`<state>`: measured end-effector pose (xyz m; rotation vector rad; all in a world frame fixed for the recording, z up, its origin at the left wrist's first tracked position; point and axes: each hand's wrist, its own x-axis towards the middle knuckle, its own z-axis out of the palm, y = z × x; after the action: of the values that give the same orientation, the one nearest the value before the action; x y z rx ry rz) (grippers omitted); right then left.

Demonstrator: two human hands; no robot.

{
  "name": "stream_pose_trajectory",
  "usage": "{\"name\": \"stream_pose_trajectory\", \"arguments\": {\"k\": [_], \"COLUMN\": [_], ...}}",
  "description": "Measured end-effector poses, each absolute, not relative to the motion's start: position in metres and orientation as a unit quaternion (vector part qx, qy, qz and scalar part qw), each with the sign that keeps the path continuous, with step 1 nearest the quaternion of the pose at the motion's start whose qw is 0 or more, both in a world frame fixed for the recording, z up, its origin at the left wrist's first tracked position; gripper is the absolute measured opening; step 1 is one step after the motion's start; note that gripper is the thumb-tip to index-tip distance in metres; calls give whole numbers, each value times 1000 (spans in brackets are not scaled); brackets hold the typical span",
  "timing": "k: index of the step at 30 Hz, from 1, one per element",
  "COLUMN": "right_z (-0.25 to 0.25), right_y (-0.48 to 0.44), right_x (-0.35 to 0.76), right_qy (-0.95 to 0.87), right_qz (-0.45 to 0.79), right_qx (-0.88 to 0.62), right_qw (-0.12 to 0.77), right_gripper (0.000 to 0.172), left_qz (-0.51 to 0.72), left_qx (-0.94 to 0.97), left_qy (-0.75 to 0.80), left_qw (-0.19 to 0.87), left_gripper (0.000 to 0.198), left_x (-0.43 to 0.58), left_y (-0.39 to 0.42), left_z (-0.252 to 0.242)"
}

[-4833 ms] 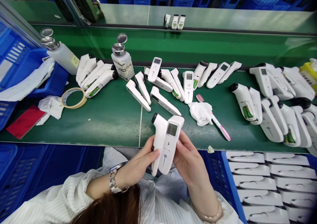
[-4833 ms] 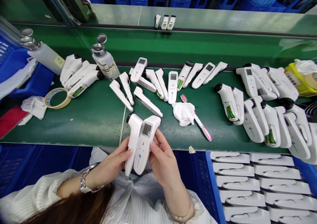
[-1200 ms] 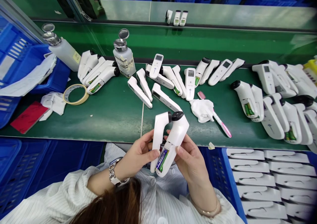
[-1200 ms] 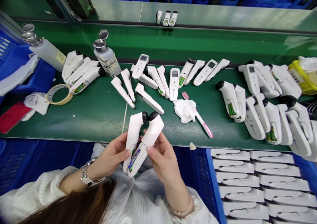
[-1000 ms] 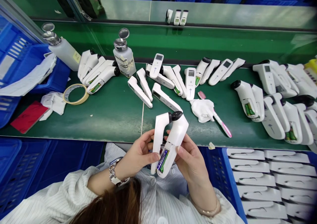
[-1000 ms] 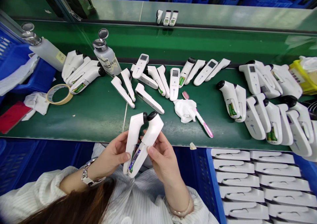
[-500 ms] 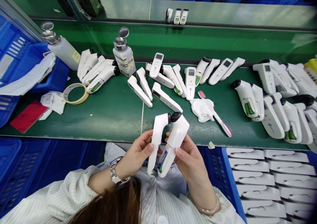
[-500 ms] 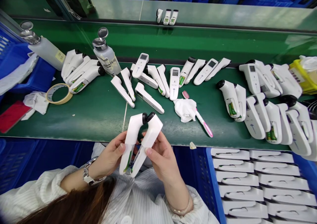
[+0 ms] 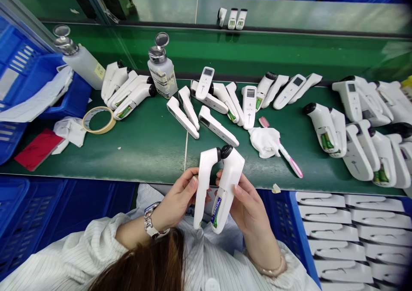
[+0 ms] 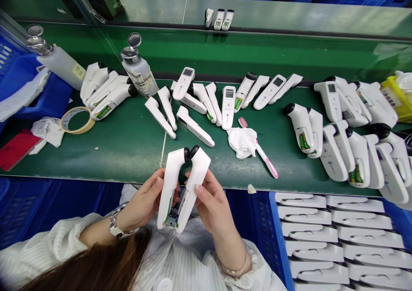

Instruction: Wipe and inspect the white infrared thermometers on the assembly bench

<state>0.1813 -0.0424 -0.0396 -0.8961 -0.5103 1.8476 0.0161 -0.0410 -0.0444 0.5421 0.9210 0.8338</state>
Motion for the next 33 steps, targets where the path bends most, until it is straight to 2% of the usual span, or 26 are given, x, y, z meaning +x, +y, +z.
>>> {"name": "stream_pose_trajectory", "arguments": {"k": [6, 11, 15, 21, 29, 33], "right_z": [-44, -44, -42, -43, -47, -48], "right_y": [-41, -40, -41, -45, -49, -48], "right_x": [181, 178, 175, 176, 176, 176], "right_qy": [-188, -184, -211, -213, -188, -191], "right_qz": [759, 750, 726, 730, 756, 750], "right_qx": [-371, -380, -412, -414, -373, -393], "right_qw": [501, 509, 508, 501, 504, 497], "right_gripper": [22, 44, 52, 53, 46, 45], "left_qz": [372, 364, 362, 352, 353, 355], "left_qx": [279, 315, 336, 355, 379, 389], "left_qy": [432, 450, 463, 456, 445, 471], "left_qw": [773, 752, 736, 736, 730, 707], "left_gripper": [39, 39, 40, 39, 35, 46], "left_x": [15, 12, 12, 13, 13, 11], "left_y": [-40, -41, -40, -39, -37, -40], "left_z": [-43, -46, -48, -45, -42, -43]}}
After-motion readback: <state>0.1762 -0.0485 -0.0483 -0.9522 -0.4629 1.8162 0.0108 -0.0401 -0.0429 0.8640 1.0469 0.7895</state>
